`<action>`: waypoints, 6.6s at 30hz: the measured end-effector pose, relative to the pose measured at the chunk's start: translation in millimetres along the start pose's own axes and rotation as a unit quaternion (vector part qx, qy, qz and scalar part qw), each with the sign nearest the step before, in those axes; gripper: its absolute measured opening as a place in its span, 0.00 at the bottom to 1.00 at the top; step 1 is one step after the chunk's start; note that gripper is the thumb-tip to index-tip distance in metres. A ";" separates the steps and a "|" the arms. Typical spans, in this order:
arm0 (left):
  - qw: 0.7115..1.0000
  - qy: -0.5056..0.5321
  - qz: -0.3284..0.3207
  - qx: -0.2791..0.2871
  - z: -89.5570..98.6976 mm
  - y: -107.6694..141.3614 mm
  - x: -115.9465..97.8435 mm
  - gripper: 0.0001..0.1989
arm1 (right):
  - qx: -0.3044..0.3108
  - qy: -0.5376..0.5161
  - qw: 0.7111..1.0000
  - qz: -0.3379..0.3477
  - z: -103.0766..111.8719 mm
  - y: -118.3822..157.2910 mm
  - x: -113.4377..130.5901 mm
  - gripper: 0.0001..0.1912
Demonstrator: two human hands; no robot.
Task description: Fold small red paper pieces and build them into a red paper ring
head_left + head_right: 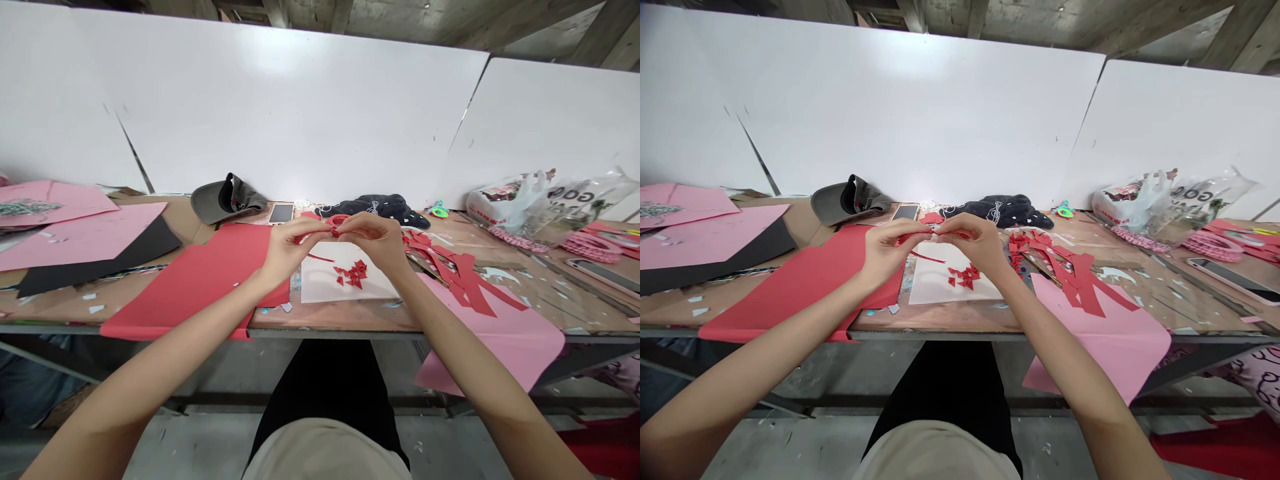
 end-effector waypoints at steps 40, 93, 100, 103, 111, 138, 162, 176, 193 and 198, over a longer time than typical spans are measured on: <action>0.996 0.045 0.076 0.014 -4.3 1.1 5.3 0.05 | -0.018 0.055 0.998 0.014 2.7 0.8 -2.0 0.03; 0.936 0.125 0.317 0.089 -9.6 9.3 49.5 0.18 | 0.022 -0.033 0.987 -0.159 12.6 -5.7 -46.3 0.18; 0.932 0.123 0.327 0.091 -10.6 9.2 48.9 0.17 | 0.012 -0.037 0.987 -0.155 16.4 -5.9 -46.9 0.10; 0.931 0.129 0.331 0.088 -10.2 9.5 49.4 0.16 | 0.047 0.063 0.984 -0.159 14.9 -4.5 -59.3 0.08; 0.936 0.114 0.320 0.090 -11.3 8.7 51.3 0.17 | 0.164 0.235 0.953 -0.099 -12.3 5.7 -104.5 0.13; 0.934 0.116 0.323 0.104 -10.8 9.2 48.4 0.16 | -0.013 -0.098 0.981 -0.170 13.7 -6.4 -59.9 0.11; 0.942 0.203 0.261 0.057 -11.0 1.9 22.6 0.15 | -0.067 -0.027 0.997 -0.008 2.8 1.0 -10.5 0.08; 0.946 0.205 0.246 0.039 -10.0 0.5 21.7 0.11 | -0.066 -0.015 0.997 0.023 3.2 2.0 -8.5 0.06; 0.961 0.158 0.224 0.026 -7.8 0.1 22.8 0.10 | -0.064 0.025 0.994 0.089 4.3 4.6 -2.1 0.02; 0.963 0.161 0.214 0.025 -7.4 -0.9 22.9 0.10 | -0.067 0.014 0.995 0.069 4.6 4.5 -5.7 0.02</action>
Point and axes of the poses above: each hand's wrist, its own y-axis away from the middle knuckle, its own z-axis out of the back of the hand, x = y × z, the point moved 6 cm from there along -y, towards the middle knuckle, and after that the axes turned 4 degrees about -y, right-handed, at the moved point
